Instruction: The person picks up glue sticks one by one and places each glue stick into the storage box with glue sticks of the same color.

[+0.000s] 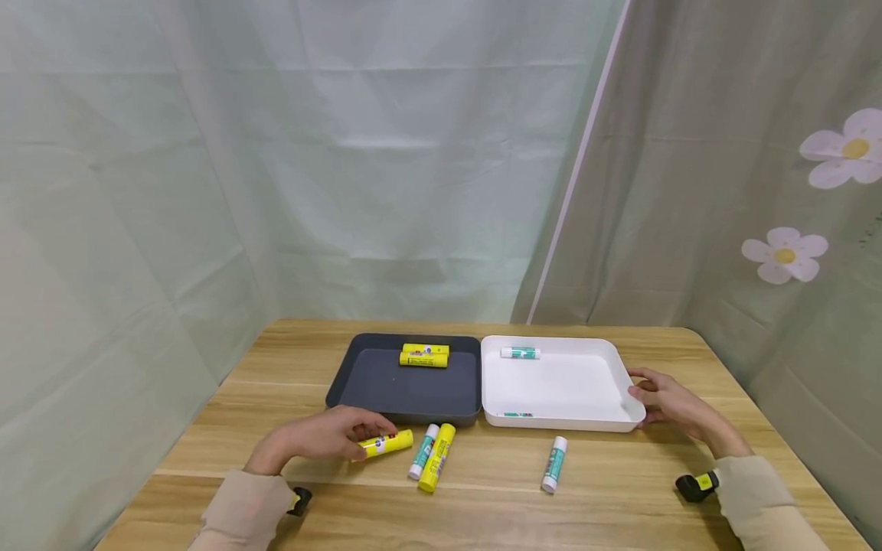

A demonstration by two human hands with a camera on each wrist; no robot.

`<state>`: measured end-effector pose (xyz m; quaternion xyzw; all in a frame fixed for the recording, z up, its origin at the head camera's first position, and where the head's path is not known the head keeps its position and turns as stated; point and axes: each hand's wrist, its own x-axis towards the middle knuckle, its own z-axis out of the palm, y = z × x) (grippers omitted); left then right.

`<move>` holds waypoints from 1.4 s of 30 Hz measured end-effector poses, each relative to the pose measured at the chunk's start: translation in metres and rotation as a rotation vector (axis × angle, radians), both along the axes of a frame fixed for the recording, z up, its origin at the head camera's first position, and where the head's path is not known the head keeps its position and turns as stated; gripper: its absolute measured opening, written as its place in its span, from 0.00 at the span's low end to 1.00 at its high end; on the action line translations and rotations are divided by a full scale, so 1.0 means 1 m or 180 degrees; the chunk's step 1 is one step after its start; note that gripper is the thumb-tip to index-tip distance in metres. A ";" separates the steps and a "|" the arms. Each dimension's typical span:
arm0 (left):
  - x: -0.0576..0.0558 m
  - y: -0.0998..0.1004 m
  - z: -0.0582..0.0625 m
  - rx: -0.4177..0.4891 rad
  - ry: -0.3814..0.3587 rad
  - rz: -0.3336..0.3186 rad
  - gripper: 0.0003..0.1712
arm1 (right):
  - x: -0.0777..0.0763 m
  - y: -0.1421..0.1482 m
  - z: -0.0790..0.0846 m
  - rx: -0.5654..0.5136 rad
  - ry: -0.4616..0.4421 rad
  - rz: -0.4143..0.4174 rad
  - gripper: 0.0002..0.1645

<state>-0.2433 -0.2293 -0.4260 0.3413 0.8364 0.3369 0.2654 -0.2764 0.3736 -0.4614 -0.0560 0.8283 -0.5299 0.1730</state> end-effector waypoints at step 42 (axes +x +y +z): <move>-0.027 0.008 0.026 0.0184 0.0383 0.0152 0.29 | -0.001 0.001 -0.002 -0.0065 0.0005 0.0022 0.40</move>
